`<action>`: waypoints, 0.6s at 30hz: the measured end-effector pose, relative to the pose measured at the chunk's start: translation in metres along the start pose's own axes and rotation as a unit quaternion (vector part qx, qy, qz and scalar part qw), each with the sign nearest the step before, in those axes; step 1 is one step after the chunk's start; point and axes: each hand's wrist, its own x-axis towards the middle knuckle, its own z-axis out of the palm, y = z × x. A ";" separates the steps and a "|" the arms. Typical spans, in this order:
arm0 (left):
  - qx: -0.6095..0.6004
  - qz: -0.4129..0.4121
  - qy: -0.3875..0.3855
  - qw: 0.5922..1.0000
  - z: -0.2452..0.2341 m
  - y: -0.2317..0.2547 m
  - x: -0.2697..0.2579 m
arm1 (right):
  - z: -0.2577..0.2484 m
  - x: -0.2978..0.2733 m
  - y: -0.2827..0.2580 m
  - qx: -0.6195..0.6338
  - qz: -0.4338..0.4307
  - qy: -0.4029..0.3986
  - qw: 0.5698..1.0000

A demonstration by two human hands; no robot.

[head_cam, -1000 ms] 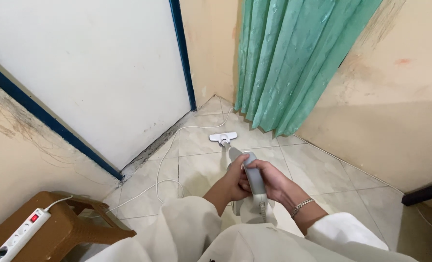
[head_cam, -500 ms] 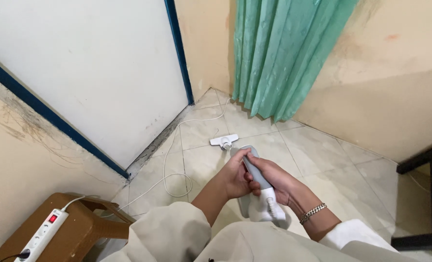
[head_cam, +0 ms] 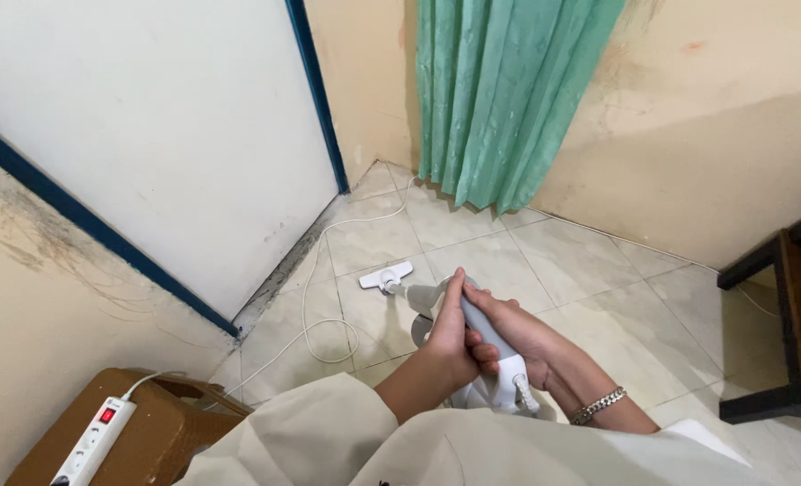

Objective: Vacuuming the floor around furniture and walls.

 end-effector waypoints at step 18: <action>0.132 -0.018 0.088 0.987 -0.049 0.069 0.082 | 0.003 0.147 -0.013 -0.052 0.018 0.057 0.997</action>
